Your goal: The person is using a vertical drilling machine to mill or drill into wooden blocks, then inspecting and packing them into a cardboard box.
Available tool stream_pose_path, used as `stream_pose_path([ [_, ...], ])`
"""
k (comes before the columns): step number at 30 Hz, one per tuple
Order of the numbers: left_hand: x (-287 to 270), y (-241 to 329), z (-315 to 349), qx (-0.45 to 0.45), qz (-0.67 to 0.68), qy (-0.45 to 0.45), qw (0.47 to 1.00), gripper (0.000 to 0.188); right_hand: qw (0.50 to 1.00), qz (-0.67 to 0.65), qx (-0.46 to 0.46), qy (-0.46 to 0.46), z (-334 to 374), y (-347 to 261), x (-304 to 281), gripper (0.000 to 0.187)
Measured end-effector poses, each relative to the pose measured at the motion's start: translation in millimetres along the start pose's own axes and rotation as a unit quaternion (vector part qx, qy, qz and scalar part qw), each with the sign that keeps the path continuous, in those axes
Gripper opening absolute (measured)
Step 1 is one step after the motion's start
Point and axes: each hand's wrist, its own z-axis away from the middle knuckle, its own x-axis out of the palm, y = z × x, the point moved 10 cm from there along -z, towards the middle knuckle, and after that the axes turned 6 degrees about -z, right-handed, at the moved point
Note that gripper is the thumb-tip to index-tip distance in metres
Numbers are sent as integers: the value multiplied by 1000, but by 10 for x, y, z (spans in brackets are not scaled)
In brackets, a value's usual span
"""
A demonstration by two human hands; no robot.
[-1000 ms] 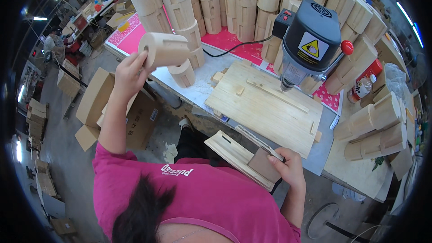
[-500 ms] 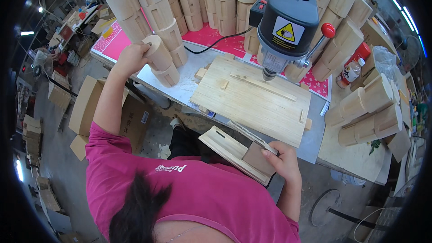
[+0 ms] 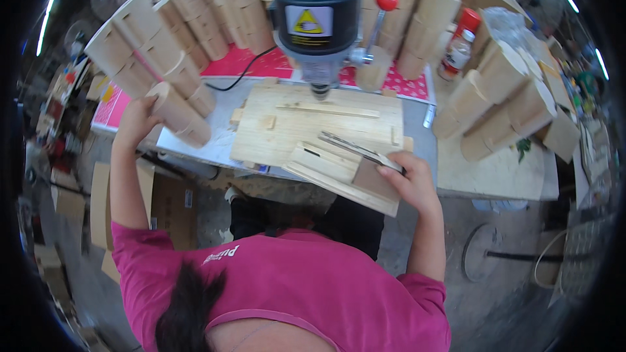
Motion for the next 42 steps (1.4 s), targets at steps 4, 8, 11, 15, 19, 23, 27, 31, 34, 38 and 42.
stream_pose_path([
  [4, -181, 110, 60, -11, 29, 54, 998, 42, 999, 43, -24, 4, -132, 88, -40, 21],
  [8, -425, 394, 169, -33, 83, 123, 988, 36, 996, 71, -28, 33, -181, 142, -44, 24],
  [11, -436, 629, 324, 9, 146, 162, 976, 30, 993, 107, -45, 24, -276, 111, -79, 27],
  [15, -187, 869, 457, 21, 231, 112, 966, 28, 994, 68, -90, -1, -721, -44, -283, 32],
  [19, -11, 1196, 560, 34, 295, 75, 952, 28, 969, 236, -11, 72, -1710, 143, -497, 64],
  [23, 150, 1494, 715, 52, 372, 26, 926, 29, 911, 404, 83, 9, -2522, 707, -176, 85],
  [27, 191, 1710, 874, 78, 369, -12, 926, 30, 918, 358, 161, -57, -2445, 548, 24, 86],
  [31, 197, 1861, 864, 96, 394, -31, 914, 34, 913, 388, 126, -26, -2420, 656, -132, 85],
  [34, 146, 2018, 785, 127, 421, -21, 898, 38, 946, 283, 51, 152, -1924, 281, -678, 84],
  [38, 154, 2181, 758, 147, 529, -21, 835, 46, 960, 130, -94, 230, -973, -207, -1269, 86],
  [42, 171, 2570, 682, 161, 654, -87, 734, 59, 970, -134, -103, 177, -108, -669, -1007, 91],
])
